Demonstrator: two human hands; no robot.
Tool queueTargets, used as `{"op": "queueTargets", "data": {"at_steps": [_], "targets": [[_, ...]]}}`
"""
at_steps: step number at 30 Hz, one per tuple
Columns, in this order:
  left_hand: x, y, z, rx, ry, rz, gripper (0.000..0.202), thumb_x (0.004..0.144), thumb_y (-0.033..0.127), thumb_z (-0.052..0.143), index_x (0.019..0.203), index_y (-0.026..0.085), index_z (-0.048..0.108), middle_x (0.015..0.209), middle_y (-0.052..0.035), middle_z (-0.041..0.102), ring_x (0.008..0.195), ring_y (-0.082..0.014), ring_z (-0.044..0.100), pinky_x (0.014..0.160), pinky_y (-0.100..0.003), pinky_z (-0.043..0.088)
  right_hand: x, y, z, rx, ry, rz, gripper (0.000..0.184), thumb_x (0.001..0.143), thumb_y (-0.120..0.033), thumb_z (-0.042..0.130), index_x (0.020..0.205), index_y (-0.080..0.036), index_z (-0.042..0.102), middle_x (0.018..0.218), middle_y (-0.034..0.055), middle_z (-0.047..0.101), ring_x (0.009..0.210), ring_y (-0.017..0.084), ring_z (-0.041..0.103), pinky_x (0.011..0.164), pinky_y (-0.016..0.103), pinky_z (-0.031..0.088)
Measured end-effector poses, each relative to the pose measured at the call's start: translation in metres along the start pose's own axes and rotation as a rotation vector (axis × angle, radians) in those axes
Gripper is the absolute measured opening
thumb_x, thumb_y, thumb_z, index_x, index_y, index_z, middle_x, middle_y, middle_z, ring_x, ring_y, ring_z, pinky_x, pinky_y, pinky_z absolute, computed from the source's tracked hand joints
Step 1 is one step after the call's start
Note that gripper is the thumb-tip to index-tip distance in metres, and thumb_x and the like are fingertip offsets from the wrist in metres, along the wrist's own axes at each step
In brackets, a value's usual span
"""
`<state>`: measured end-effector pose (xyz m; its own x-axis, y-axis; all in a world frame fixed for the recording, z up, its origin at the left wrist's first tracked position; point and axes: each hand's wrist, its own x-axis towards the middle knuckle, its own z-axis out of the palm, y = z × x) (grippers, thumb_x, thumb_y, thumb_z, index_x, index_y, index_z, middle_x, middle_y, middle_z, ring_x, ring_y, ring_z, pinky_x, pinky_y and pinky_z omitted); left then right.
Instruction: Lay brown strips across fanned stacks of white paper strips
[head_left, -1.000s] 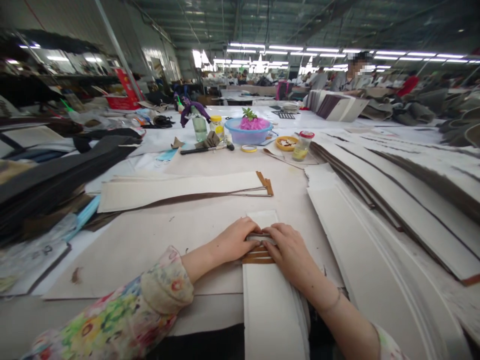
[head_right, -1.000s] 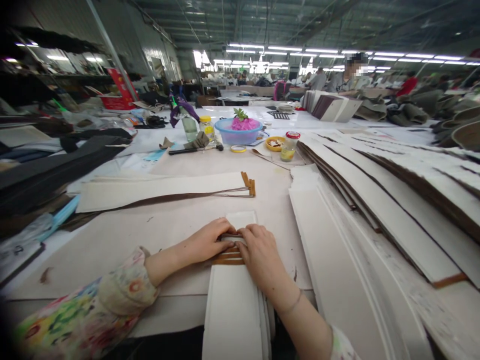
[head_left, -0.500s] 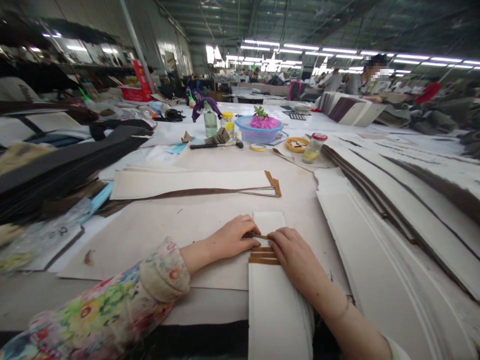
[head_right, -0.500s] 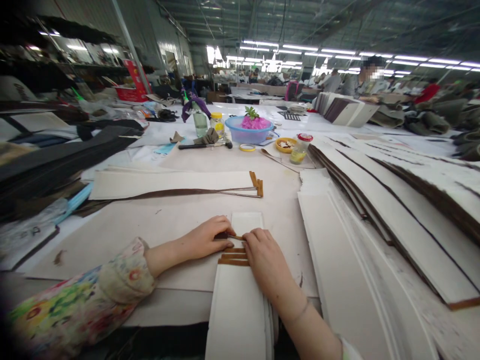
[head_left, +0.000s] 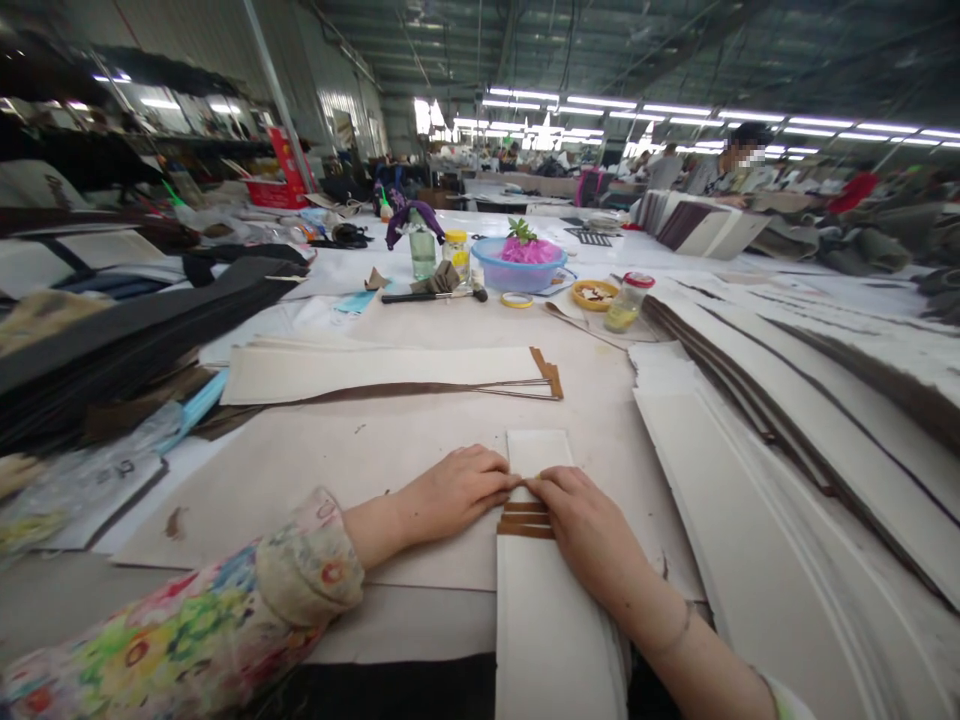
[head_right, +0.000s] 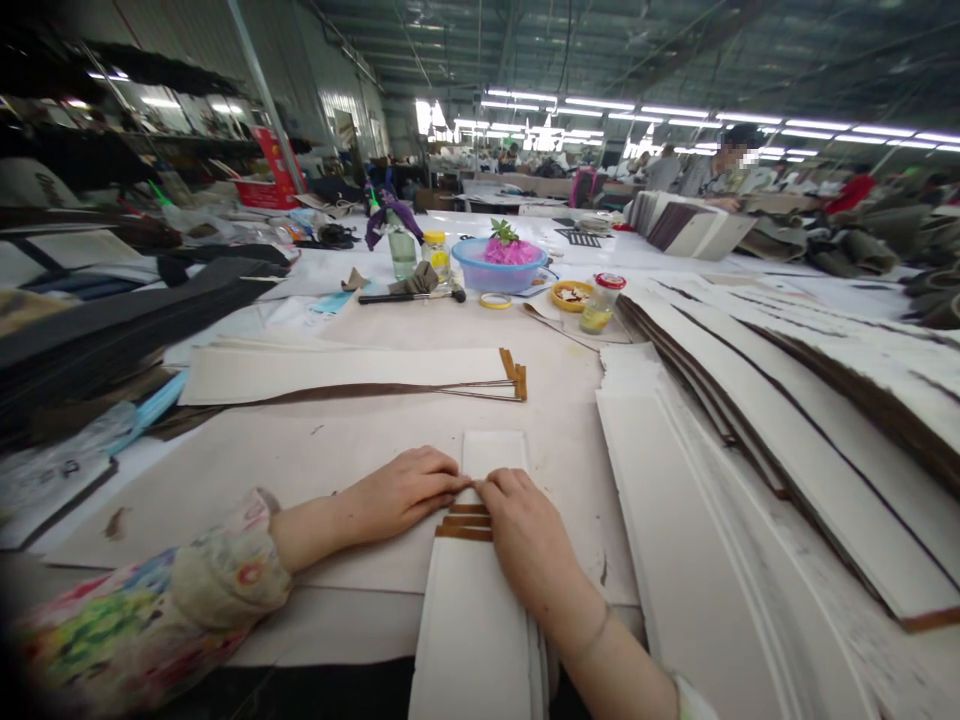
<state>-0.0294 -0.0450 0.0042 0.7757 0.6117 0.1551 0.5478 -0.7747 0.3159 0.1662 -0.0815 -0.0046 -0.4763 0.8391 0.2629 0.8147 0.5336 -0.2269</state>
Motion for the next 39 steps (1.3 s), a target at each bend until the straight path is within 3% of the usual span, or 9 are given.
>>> {"op": "queueTargets", "data": {"at_steps": [4, 7, 10, 13, 16, 21, 24, 33, 39], "targets": [[-0.013, 0.003, -0.006, 0.041, -0.005, -0.001, 0.027, 0.088, 0.027, 0.039, 0.111, 0.021, 0.052, 0.104, -0.0061, 0.055, 0.098, -0.0179, 0.046, 0.086, -0.032, 0.035, -0.005, 0.001, 0.002, -0.031, 0.112, 0.049, 0.028, 0.076, 0.0, 0.04, 0.089, -0.018, 0.058, 0.084, 0.0063, 0.058, 0.083, 0.021, 0.051, 0.073, 0.034, 0.045], [-0.007, -0.003, -0.01, -0.035, -0.008, -0.016, 0.022, 0.087, 0.028, 0.041, 0.097, 0.019, 0.06, 0.099, -0.005, 0.056, 0.094, -0.0163, 0.049, 0.085, -0.029, 0.037, -0.006, 0.001, 0.004, -0.017, 0.161, 0.073, 0.027, 0.075, -0.001, 0.04, 0.086, -0.019, 0.057, 0.081, 0.0053, 0.058, 0.082, 0.02, 0.052, 0.073, 0.034, 0.045], [0.015, -0.016, -0.01, -0.119, 0.042, -0.077, 0.022, 0.086, 0.027, 0.042, 0.085, 0.016, 0.06, 0.093, -0.0046, 0.057, 0.089, -0.0143, 0.051, 0.082, -0.026, 0.04, -0.007, 0.002, 0.005, 0.037, 0.158, 0.083, 0.027, 0.074, -0.001, 0.041, 0.087, -0.018, 0.058, 0.083, 0.0051, 0.058, 0.082, 0.02, 0.052, 0.074, 0.035, 0.045], [0.046, -0.025, -0.008, -0.103, 0.089, -0.21, 0.024, 0.083, 0.026, 0.047, 0.101, 0.014, 0.055, 0.099, -0.0062, 0.056, 0.09, -0.0151, 0.051, 0.082, -0.026, 0.04, -0.008, 0.003, 0.005, 0.109, 0.168, 0.093, 0.028, 0.074, -0.001, 0.041, 0.089, -0.018, 0.057, 0.086, 0.0057, 0.058, 0.085, 0.02, 0.051, 0.076, 0.035, 0.045], [0.075, -0.026, -0.005, -0.074, 0.016, -0.278, 0.03, 0.078, 0.029, 0.052, 0.104, 0.014, 0.055, 0.099, -0.0065, 0.058, 0.089, -0.0169, 0.053, 0.081, -0.027, 0.041, -0.008, 0.003, 0.005, 0.15, 0.189, 0.099, 0.029, 0.073, -0.001, 0.041, 0.09, -0.018, 0.058, 0.086, 0.0055, 0.058, 0.085, 0.02, 0.051, 0.076, 0.035, 0.046], [0.102, -0.025, -0.002, -0.084, -0.083, -0.308, 0.029, 0.073, 0.042, 0.054, 0.083, 0.016, 0.061, 0.074, -0.0024, 0.062, 0.066, -0.0164, 0.055, 0.06, -0.025, 0.042, -0.007, 0.001, 0.002, 0.172, 0.194, 0.109, 0.031, 0.072, 0.001, 0.04, 0.088, -0.018, 0.059, 0.084, 0.0051, 0.058, 0.083, 0.019, 0.05, 0.075, 0.035, 0.046], [0.108, -0.024, 0.001, -0.107, -0.106, -0.272, 0.024, 0.07, 0.038, 0.058, 0.08, 0.017, 0.062, 0.077, -0.0013, 0.063, 0.069, -0.0156, 0.056, 0.061, -0.023, 0.042, -0.007, 0.0, 0.002, 0.187, 0.191, 0.115, 0.03, 0.073, 0.0, 0.041, 0.089, -0.018, 0.059, 0.085, 0.0056, 0.057, 0.084, 0.02, 0.049, 0.076, 0.036, 0.045], [0.107, -0.012, 0.012, -0.113, -0.015, -0.171, 0.026, 0.074, 0.018, 0.055, 0.1, 0.014, 0.06, 0.098, -0.0059, 0.058, 0.093, -0.0174, 0.052, 0.086, -0.027, 0.04, -0.008, 0.001, 0.003, 0.227, 0.16, 0.133, 0.031, 0.074, 0.001, 0.042, 0.092, -0.016, 0.059, 0.088, 0.0061, 0.056, 0.085, 0.021, 0.047, 0.078, 0.037, 0.043], [0.1, -0.004, 0.014, 0.026, 0.015, -0.098, 0.023, 0.079, 0.015, 0.049, 0.1, 0.014, 0.059, 0.097, -0.0065, 0.056, 0.094, -0.0187, 0.049, 0.087, -0.03, 0.04, -0.008, 0.001, 0.004, 0.225, 0.148, 0.138, 0.028, 0.074, 0.0, 0.042, 0.088, -0.016, 0.059, 0.087, 0.0058, 0.056, 0.086, 0.02, 0.046, 0.08, 0.035, 0.042]]}}
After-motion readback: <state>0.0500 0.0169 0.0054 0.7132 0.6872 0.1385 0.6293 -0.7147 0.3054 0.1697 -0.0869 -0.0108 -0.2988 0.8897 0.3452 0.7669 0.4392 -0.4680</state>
